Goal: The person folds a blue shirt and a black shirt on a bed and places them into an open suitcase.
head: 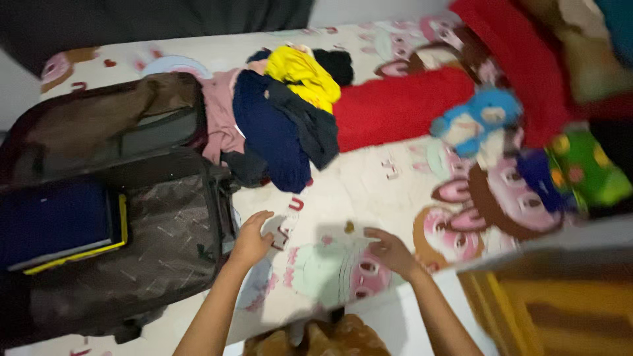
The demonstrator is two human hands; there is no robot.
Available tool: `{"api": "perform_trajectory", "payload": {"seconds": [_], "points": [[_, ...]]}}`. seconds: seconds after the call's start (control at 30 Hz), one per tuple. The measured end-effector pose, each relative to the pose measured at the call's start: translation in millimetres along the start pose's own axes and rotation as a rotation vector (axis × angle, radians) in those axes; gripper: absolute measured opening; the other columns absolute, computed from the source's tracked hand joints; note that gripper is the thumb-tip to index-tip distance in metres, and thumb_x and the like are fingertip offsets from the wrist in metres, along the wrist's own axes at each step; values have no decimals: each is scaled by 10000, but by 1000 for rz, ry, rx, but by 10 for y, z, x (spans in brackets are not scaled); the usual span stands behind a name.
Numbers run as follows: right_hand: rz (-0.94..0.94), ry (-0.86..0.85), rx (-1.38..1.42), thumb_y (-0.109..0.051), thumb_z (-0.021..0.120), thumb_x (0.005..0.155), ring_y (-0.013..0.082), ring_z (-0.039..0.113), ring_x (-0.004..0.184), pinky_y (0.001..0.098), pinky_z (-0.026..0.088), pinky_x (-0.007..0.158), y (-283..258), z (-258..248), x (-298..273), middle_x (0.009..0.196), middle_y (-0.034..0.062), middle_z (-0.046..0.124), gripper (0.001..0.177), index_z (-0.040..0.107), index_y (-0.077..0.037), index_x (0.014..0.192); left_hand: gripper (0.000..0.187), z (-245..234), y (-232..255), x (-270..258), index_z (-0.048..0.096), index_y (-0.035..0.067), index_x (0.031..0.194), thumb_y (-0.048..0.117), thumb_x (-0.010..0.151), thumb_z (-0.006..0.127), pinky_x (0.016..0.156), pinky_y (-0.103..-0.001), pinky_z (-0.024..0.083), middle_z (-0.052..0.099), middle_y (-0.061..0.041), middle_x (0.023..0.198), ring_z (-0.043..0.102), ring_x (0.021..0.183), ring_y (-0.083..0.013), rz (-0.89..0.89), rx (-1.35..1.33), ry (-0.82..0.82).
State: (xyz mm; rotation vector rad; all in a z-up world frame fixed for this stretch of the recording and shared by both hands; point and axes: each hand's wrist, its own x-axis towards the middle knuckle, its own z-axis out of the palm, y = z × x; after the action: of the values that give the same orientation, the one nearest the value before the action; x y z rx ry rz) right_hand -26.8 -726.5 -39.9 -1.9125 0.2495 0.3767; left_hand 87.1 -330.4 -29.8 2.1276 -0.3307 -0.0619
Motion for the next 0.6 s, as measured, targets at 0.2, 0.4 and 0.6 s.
{"api": "perform_trajectory", "payload": {"seconds": [0.2,0.4,0.6], "points": [[-45,-248,52,-74,646,928,85,656,1032,240,539,901,88,-227,1595,1289,29,687,467,591,-98,1392,528,-34,374,430,677,45,1214,-17,692,733,1075,-420,436,623,-205,1347,559,1269,-389,-74,172,113],[-102,-381,47,-218,704,1022,267,599,950,312,482,847,170,-231,3242,1159,233,617,447,622,-88,1441,496,134,584,856,679,49,1213,-9,722,716,1087,-425,448,652,-189,1317,581,1258,-381,-120,238,268],[-451,18,-778,-341,841,796,386,399,1412,464,338,1122,-110,66,4204,1573,239,353,433,740,-320,1216,486,429,744,1109,663,35,1221,43,746,766,1061,-451,417,613,-214,1341,540,1259,-407,-211,218,263]]}}
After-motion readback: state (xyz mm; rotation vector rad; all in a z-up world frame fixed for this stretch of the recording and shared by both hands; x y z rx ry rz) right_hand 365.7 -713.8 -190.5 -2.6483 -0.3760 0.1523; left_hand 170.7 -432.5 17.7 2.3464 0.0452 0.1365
